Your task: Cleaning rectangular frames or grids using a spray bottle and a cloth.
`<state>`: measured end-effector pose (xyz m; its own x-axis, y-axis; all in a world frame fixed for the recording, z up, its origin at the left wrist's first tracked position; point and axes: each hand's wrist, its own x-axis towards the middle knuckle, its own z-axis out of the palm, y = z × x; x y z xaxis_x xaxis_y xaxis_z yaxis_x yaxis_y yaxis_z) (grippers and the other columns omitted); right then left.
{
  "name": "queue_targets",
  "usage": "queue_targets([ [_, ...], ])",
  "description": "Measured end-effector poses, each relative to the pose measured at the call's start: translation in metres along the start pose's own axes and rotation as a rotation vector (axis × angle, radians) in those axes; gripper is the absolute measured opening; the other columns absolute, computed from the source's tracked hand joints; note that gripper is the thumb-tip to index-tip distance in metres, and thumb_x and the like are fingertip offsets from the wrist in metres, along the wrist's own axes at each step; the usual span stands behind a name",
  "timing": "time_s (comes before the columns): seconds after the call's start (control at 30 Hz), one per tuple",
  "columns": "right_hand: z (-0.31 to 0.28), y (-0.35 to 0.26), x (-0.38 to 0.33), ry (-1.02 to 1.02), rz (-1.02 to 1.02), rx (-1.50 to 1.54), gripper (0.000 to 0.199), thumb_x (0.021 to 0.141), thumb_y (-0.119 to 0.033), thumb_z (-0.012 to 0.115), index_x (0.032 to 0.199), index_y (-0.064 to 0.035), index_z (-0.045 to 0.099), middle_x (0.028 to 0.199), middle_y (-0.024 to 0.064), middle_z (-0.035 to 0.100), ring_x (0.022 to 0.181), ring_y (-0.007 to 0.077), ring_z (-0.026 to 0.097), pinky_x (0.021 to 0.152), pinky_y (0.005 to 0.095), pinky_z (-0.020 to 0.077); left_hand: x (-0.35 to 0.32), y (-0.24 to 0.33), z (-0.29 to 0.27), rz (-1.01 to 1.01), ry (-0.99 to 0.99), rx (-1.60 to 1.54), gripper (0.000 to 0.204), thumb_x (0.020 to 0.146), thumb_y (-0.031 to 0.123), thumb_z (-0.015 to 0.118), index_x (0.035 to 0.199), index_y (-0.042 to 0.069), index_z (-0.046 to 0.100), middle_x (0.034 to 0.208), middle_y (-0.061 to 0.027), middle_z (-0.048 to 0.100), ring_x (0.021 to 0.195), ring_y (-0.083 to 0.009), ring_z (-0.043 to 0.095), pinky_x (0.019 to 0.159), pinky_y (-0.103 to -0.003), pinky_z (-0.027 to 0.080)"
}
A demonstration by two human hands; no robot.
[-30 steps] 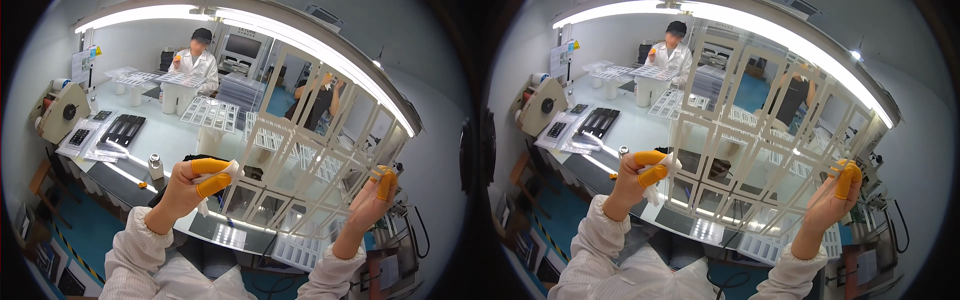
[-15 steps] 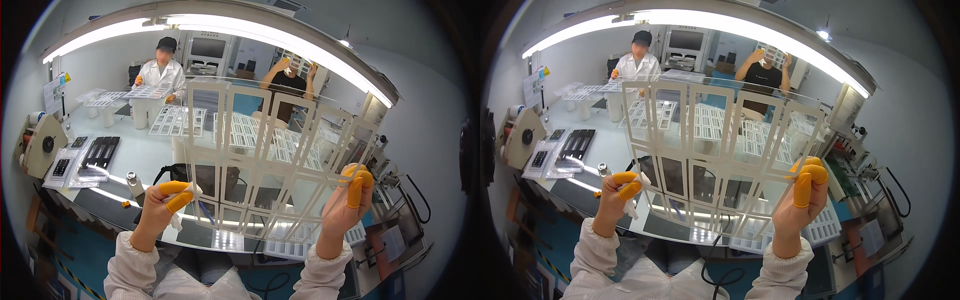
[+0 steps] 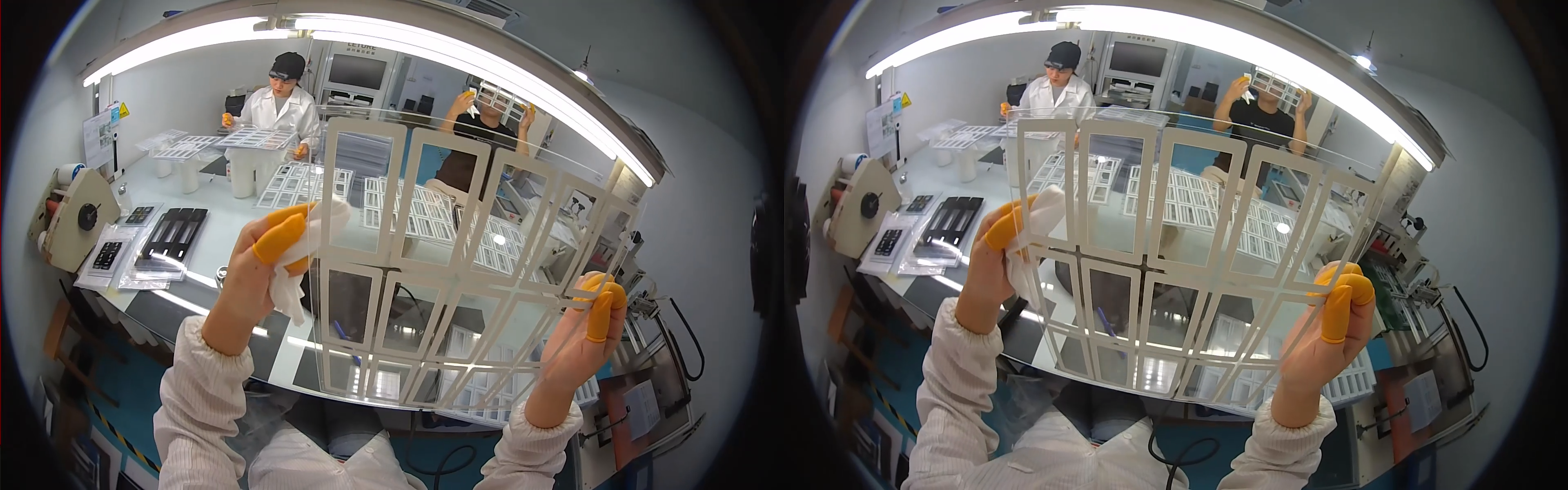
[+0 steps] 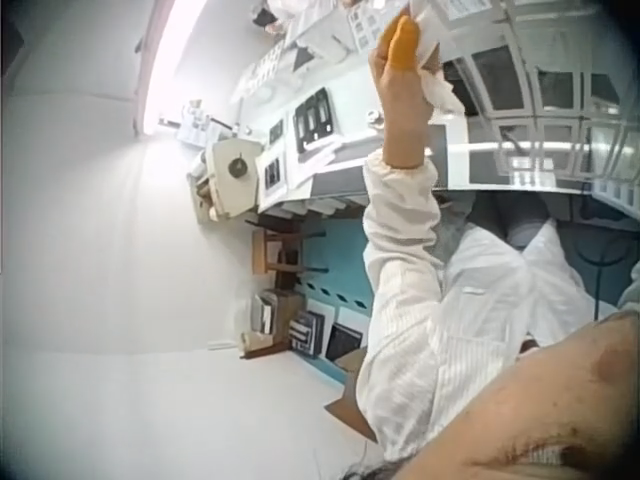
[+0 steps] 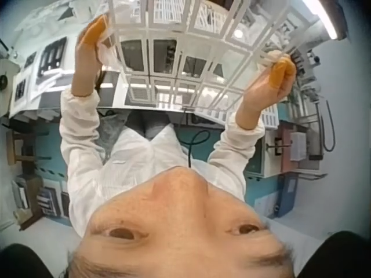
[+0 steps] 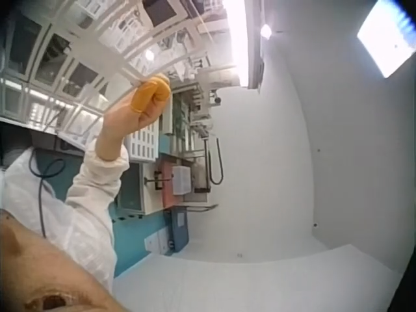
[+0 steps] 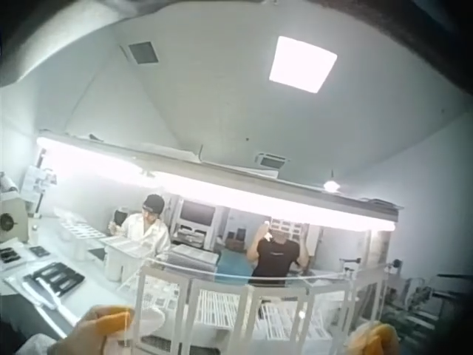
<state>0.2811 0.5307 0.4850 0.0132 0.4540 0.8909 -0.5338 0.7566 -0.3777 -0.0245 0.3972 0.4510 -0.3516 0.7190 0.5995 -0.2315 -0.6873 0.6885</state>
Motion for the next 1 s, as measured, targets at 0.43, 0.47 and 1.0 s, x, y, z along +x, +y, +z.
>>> queue_targets([
  [0.43, 0.014, -0.002, -0.002, -0.059, 0.106, 0.151, 0.020, 0.087, -0.016, 0.049, 0.102, -0.0043, 0.053, 0.100, 0.0060, 0.056, 0.099, 0.0153, 0.050, 0.098, 0.0344, 0.0285, 0.037, -0.014, 0.036, -0.220, -0.488, -0.574, 0.027, 0.083, 0.011, 0.052, 0.104, -0.005, 0.053, 0.094, -0.0161, 0.055, 0.077, -0.0206, 0.060, 0.069, -0.026, 0.053],
  [0.47, 0.015, -0.002, -0.002, -0.075, 0.109, 0.140, 0.020, 0.087, -0.017, 0.050, 0.102, -0.0041, 0.053, 0.099, 0.0056, 0.056, 0.098, 0.0152, 0.050, 0.098, 0.0349, 0.0282, 0.038, -0.013, 0.037, -0.221, -0.487, -0.575, 0.027, 0.083, 0.011, 0.052, 0.104, -0.005, 0.053, 0.094, -0.0161, 0.055, 0.077, -0.0206, 0.060, 0.069, -0.026, 0.053],
  [1.0, 0.013, -0.005, -0.007, -0.071, 0.120, 0.057, 0.019, 0.085, -0.018, 0.053, 0.099, -0.0049, 0.053, 0.095, 0.0035, 0.055, 0.095, 0.0129, 0.048, 0.094, 0.0327, 0.0295, 0.074, 0.011, 0.016, -0.077, -0.454, -0.449, 0.042, 0.083, 0.027, 0.049, 0.113, -0.002, 0.045, 0.084, -0.0121, 0.053, 0.059, -0.0117, 0.047, 0.045, -0.019, 0.035],
])
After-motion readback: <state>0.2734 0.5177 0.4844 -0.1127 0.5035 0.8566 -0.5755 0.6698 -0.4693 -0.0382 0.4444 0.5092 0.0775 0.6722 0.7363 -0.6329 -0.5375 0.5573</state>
